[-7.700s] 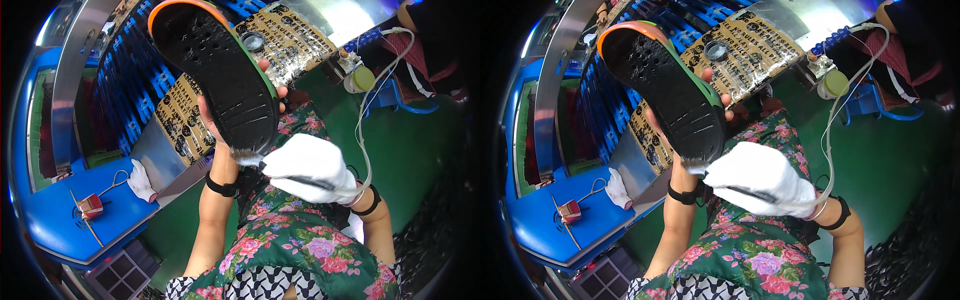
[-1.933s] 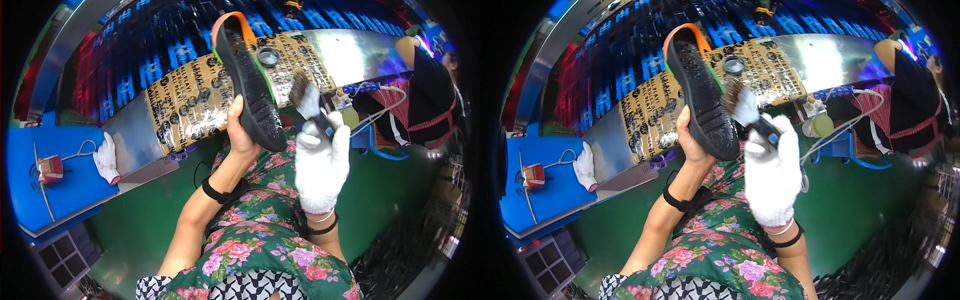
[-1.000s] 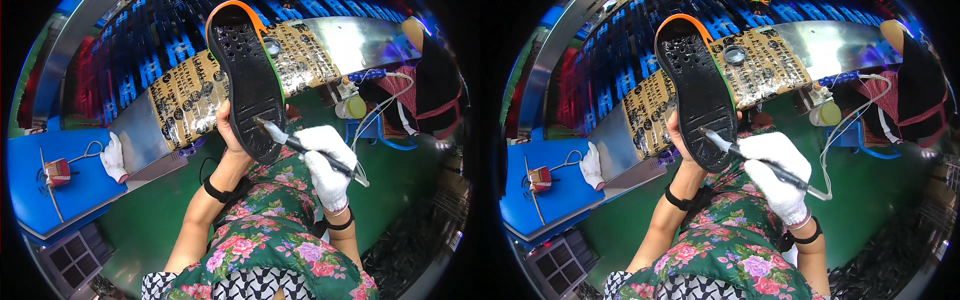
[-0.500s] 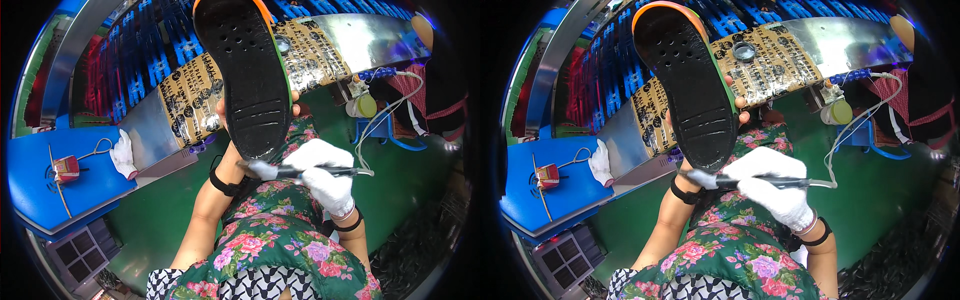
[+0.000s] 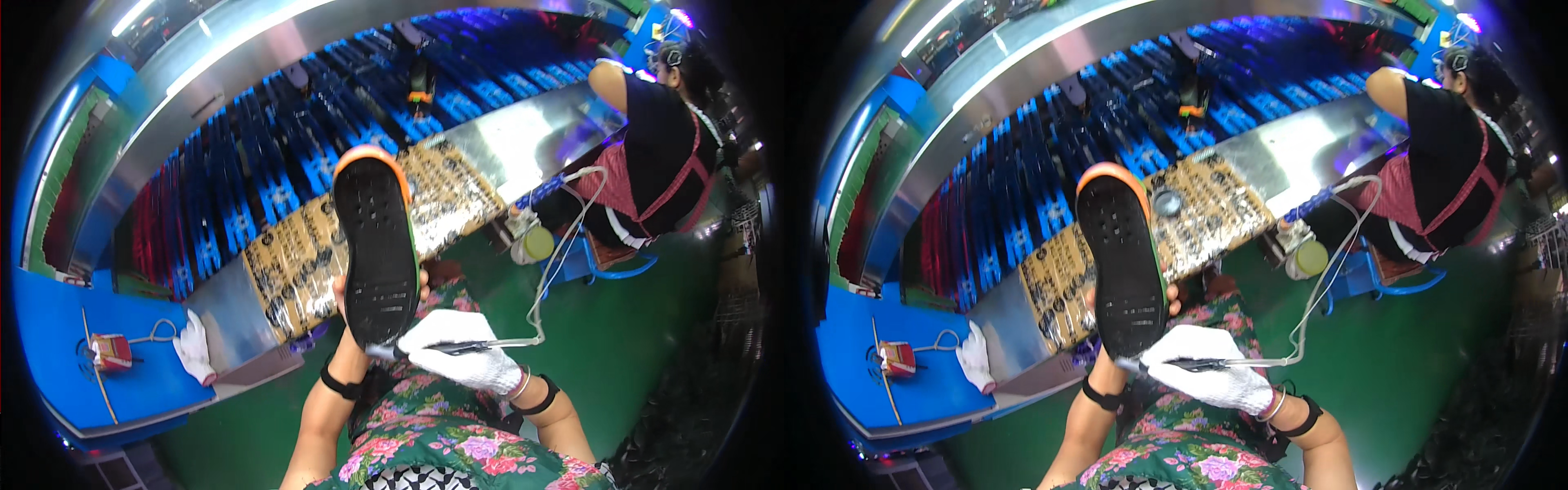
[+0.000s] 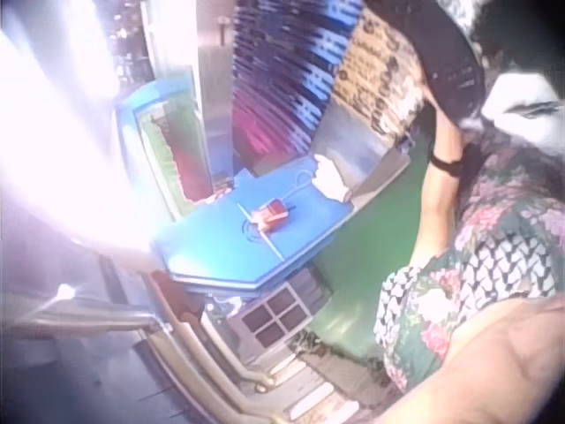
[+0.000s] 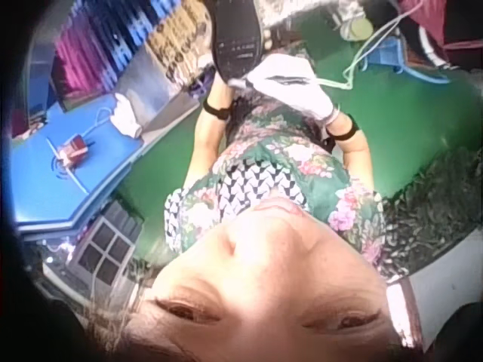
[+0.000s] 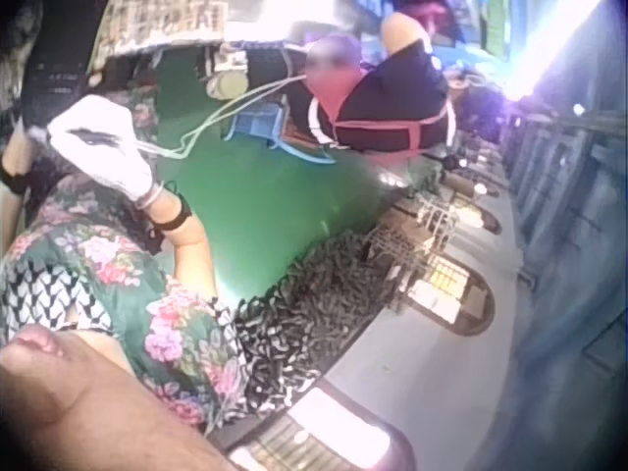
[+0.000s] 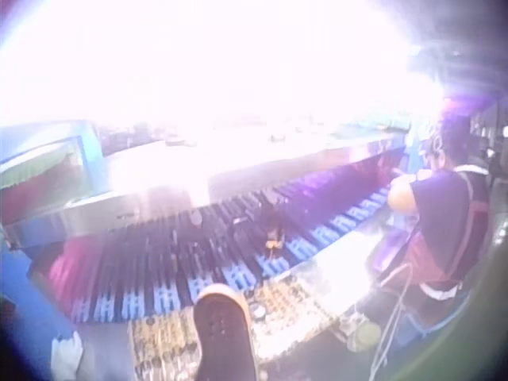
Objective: The recorder uses a brush tool to apply a liquid adhesive to the underside of shoe soles on a manufacturing line.
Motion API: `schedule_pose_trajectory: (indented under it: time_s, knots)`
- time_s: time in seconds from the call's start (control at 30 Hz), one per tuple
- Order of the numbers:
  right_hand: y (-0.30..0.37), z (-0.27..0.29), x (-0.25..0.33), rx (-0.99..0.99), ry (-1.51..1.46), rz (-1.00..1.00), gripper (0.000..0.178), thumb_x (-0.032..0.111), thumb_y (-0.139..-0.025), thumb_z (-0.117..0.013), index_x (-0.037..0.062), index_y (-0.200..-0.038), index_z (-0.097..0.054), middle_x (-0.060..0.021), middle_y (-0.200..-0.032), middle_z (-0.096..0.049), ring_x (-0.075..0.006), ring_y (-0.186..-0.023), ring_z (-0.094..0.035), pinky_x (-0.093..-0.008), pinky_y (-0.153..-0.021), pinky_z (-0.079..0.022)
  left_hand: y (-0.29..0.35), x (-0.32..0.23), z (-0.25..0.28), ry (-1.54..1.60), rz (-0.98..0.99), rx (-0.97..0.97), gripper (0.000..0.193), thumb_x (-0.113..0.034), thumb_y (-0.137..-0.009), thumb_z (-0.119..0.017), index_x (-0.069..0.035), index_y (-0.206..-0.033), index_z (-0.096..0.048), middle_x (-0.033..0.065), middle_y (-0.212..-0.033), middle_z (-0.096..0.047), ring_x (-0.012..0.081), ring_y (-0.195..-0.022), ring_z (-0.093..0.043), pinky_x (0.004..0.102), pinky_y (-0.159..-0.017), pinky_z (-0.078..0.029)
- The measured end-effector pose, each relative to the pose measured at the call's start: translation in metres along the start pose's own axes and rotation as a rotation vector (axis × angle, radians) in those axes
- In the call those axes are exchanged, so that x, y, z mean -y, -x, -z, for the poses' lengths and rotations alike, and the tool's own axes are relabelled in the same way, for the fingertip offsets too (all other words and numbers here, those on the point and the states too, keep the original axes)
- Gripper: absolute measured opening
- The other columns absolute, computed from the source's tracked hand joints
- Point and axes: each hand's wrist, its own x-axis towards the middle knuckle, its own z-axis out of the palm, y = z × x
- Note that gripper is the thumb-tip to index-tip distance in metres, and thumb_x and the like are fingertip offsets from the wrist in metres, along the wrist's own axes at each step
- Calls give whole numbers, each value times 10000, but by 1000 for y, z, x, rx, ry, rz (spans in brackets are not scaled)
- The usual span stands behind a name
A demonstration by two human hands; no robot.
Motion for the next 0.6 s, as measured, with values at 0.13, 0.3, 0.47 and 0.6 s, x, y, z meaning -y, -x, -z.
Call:
schedule_pose_trajectory:
  time_s: [0.13, 0.3, 0.47, 0.6]
  knots:
    - [-9, 10, 12, -101, -43, -18, 113, 16, -845, -770, 35, -956, -764, -85, -904, -747, -190, -807, -720, -304, -741, -561, 6, 9, -3, -42, -17, -20, 1058, -683, -811, -637, 48, -1527, -367, 337, -1409, -530, 479, -1241, -583, 544, -1100, -464]
    - [-35, 27, 19, -148, 341, 379, 168, 16, -807, -803, 25, -967, -754, -113, -950, -748, -239, -850, -723, -342, -755, -572, 22, 19, -4, 85, -96, -94, 759, -604, -970, -466, -28, -1464, -505, 226, -1387, -611, 414, -1206, -637, 552, -1056, -511]
    - [-30, 35, 36, -170, 401, 500, 187, 37, -806, -811, 24, -984, -757, -116, -964, -749, -255, -863, -725, -358, -778, -576, 12, 19, -6, 7, -159, -142, 716, -578, -999, -431, -47, -1474, -504, 204, -1409, -603, 366, -1220, -641, 531, -1073, -502]
    - [-1, 55, 52, -118, -174, 54, 202, -33, -835, -746, -48, -1036, -755, -143, -1001, -755, -208, -904, -716, -323, -807, -562, -15, 24, -69, 10, -125, -97, 899, -699, -967, -390, -9, -1544, -391, 287, -1427, -546, 505, -1244, -576, 590, -1112, -439]
